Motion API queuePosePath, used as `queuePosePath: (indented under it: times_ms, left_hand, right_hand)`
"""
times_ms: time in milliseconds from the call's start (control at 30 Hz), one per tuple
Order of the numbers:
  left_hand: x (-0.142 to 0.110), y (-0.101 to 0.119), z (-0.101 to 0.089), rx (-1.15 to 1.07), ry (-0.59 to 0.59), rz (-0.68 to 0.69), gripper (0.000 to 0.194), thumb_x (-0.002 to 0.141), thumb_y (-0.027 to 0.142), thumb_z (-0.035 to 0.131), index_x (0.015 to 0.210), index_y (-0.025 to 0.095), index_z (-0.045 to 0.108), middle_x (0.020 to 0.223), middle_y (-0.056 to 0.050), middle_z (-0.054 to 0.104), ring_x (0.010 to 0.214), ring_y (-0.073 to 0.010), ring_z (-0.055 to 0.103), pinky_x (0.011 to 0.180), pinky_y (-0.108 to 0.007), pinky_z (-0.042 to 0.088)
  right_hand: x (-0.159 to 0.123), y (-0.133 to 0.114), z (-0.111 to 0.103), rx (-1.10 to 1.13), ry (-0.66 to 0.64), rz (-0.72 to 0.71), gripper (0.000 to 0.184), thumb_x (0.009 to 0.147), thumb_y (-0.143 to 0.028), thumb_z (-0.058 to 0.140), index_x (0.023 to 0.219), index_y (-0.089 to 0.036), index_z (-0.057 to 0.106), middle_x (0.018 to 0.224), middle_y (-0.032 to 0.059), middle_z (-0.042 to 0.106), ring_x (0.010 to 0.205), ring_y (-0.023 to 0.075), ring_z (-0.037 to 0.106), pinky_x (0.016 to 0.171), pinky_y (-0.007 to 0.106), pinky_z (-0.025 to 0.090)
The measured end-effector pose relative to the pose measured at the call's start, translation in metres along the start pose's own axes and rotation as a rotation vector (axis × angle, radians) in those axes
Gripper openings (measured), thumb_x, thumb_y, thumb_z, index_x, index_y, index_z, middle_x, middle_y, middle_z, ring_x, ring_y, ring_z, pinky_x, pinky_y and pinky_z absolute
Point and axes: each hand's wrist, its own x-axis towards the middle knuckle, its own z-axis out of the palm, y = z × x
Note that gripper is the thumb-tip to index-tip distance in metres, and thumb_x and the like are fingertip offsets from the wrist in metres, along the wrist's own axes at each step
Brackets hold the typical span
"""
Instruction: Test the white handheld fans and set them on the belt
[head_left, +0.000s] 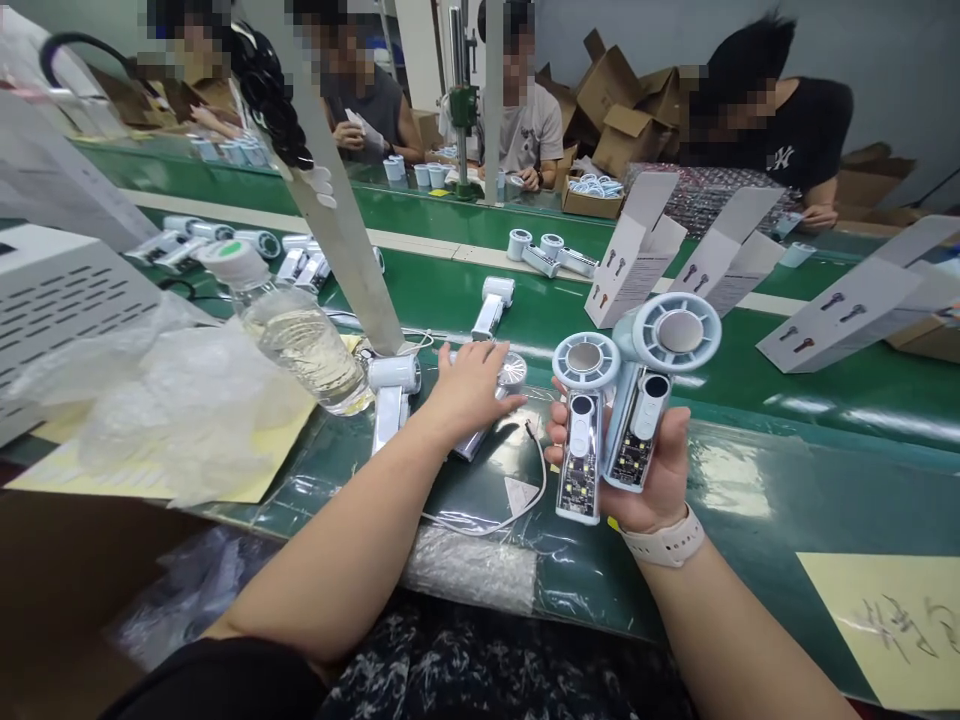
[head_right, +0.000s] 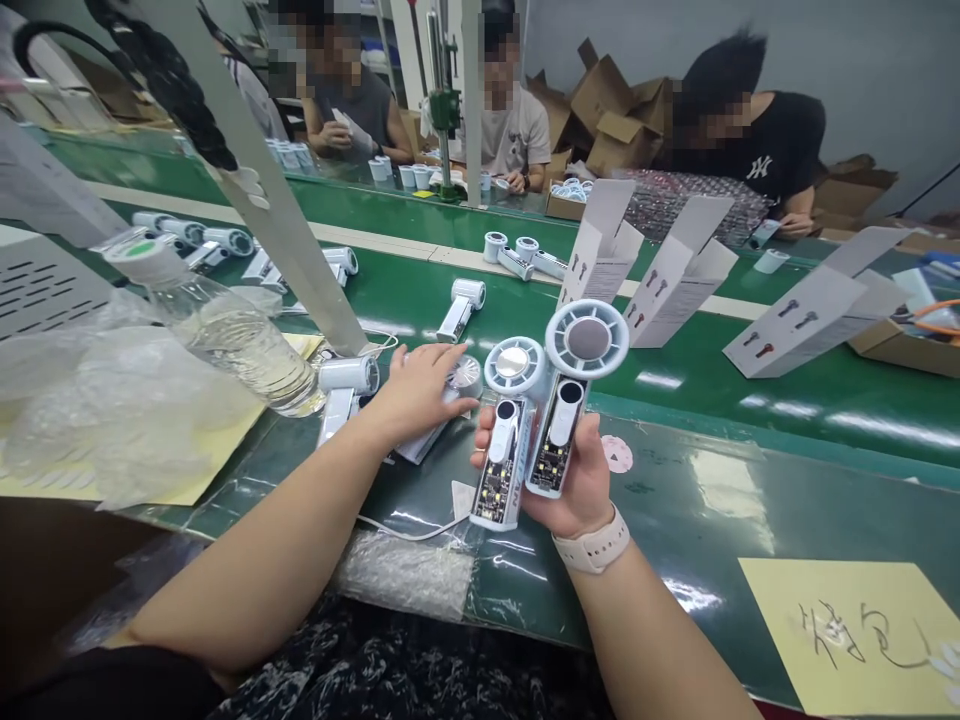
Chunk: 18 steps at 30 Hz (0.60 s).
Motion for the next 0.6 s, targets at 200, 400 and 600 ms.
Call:
queuePosePath:
  times_ms: [200, 400, 600]
  left_hand:
    - [0.002, -0.001, 0.002, -0.041, 0.061, 0.031, 0.074, 0.069, 0.047, 0.085, 0.127, 0.011, 0.055, 0.147, -0.023, 0.049, 0.143, -0.0393, 0.040, 0.123, -0.055, 0.024]
    - [-0.003, 0.003, -0.005, 0.044, 0.060, -0.076, 0.054, 0.077, 0.044, 0.079, 0.120, 0.016, 0.062, 0.153, -0.021, 0.045, 0.143, -0.0412, 0.039, 0.116, -0.059, 0.034]
    - [-0.001, 0.006, 0.002, 0.112, -0.008, -0.062, 0.062, 0.075, 0.047, 0.077, 0.127, 0.014, 0.065, 0.160, -0.021, 0.039, 0.150, -0.0449, 0.030, 0.122, -0.065, 0.021]
  right_hand:
    - [-0.019, -0.041, -0.018, -0.426, 0.238, -0.169, 0.062, 0.061, -0.063, 0.087, 0.108, -0.026, 0.071, 0.101, 0.0086, 0.076, 0.086, 0.0279, 0.072, 0.077, 0.045, 0.061]
    - [-0.077, -0.137, -0.125, -1.546, 1.102, 0.032, 0.117, 0.055, -0.056, 0.092, 0.156, -0.029, 0.039, 0.139, 0.0250, 0.061, 0.115, 0.0523, 0.063, 0.074, 0.054, 0.051]
    - [-0.144, -0.220, -0.215, -1.769, 1.364, 0.440, 0.122, 0.072, -0.058, 0.073, 0.163, -0.006, 0.012, 0.138, 0.0395, 0.054, 0.129, 0.0545, 0.055, 0.078, 0.056, 0.051]
